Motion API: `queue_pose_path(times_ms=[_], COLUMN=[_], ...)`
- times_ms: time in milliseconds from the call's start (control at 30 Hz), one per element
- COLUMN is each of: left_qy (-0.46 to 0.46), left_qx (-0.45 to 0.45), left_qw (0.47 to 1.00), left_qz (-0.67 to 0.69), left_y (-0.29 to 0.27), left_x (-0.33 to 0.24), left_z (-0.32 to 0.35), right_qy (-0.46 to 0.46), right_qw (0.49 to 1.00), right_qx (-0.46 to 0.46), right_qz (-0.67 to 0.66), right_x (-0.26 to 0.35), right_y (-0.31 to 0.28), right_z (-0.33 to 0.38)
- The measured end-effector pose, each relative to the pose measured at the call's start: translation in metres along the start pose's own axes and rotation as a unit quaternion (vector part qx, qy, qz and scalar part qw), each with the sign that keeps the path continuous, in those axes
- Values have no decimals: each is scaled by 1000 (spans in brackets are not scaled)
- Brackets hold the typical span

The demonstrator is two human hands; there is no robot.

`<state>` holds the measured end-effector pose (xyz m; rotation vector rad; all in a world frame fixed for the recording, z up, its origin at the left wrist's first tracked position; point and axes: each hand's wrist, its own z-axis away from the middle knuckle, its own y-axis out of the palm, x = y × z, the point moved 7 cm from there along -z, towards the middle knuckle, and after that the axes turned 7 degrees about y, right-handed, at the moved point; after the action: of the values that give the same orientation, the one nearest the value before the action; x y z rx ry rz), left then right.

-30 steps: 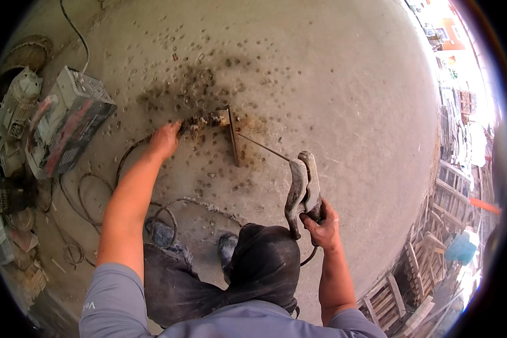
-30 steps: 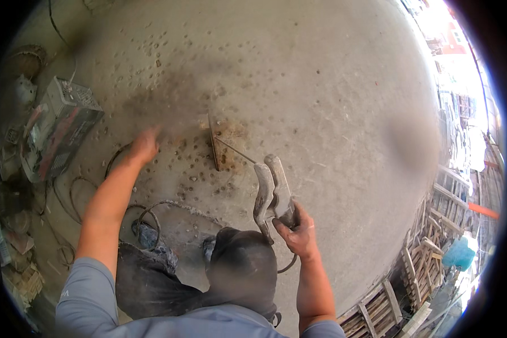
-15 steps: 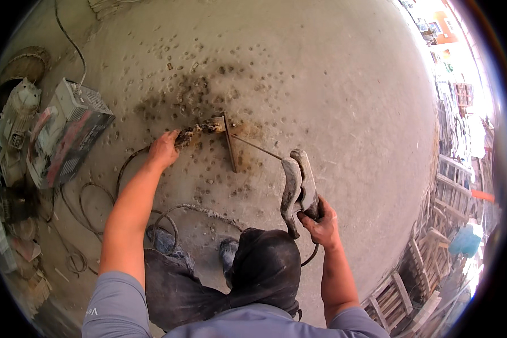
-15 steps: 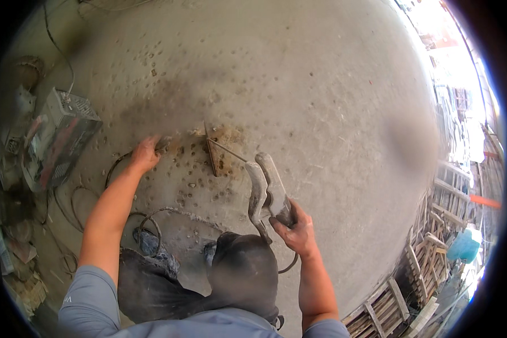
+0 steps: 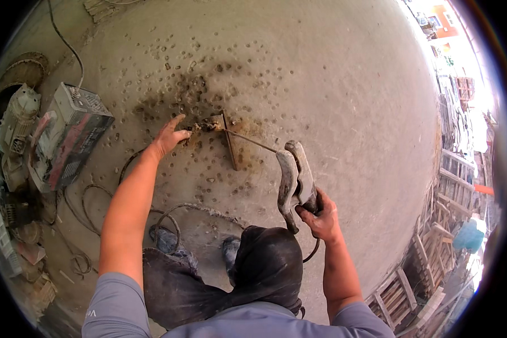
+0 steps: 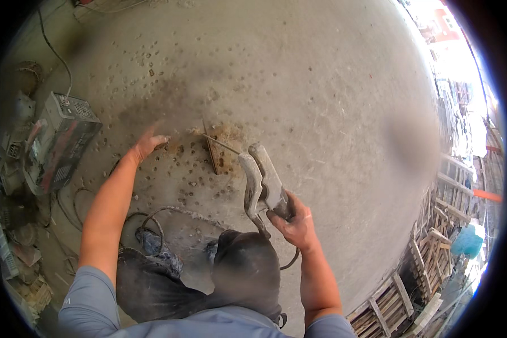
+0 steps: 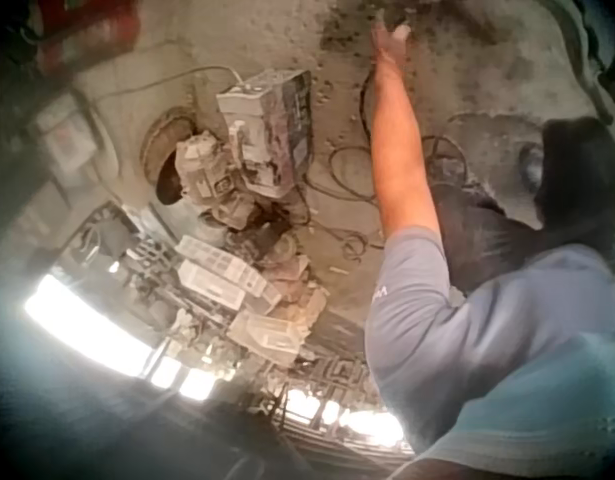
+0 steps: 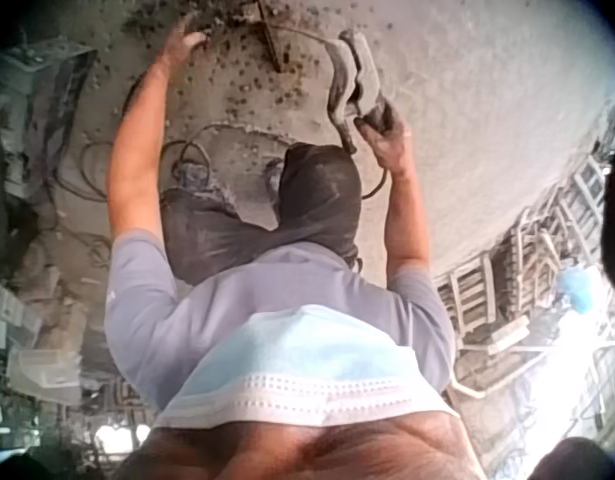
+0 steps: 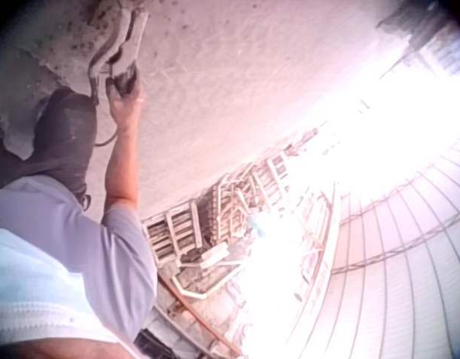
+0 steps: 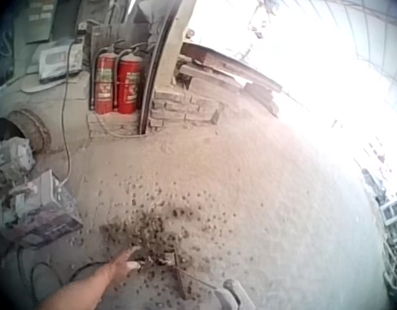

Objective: The person moves a plastic basket and then welds a metal piece on the floor using a welding torch. Sparks are visible during the welding process.

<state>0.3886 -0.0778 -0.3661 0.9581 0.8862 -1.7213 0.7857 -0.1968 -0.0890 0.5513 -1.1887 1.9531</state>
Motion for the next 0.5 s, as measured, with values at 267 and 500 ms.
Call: queue_pose_path(times_ms=[267,500], left_qy=[-76,10], left_qx=[96,-97], left_qw=[978,971], left_qz=[-168,-219], left_y=[27,30], left_x=[-1,-10], left_z=[-20,-15], right_qy=[1,13], right_qw=[999,1000], right_qx=[-6,-13], right_qz=[38,-19], right_x=[9,-17], right_y=[-3,-2], right_z=[7,14])
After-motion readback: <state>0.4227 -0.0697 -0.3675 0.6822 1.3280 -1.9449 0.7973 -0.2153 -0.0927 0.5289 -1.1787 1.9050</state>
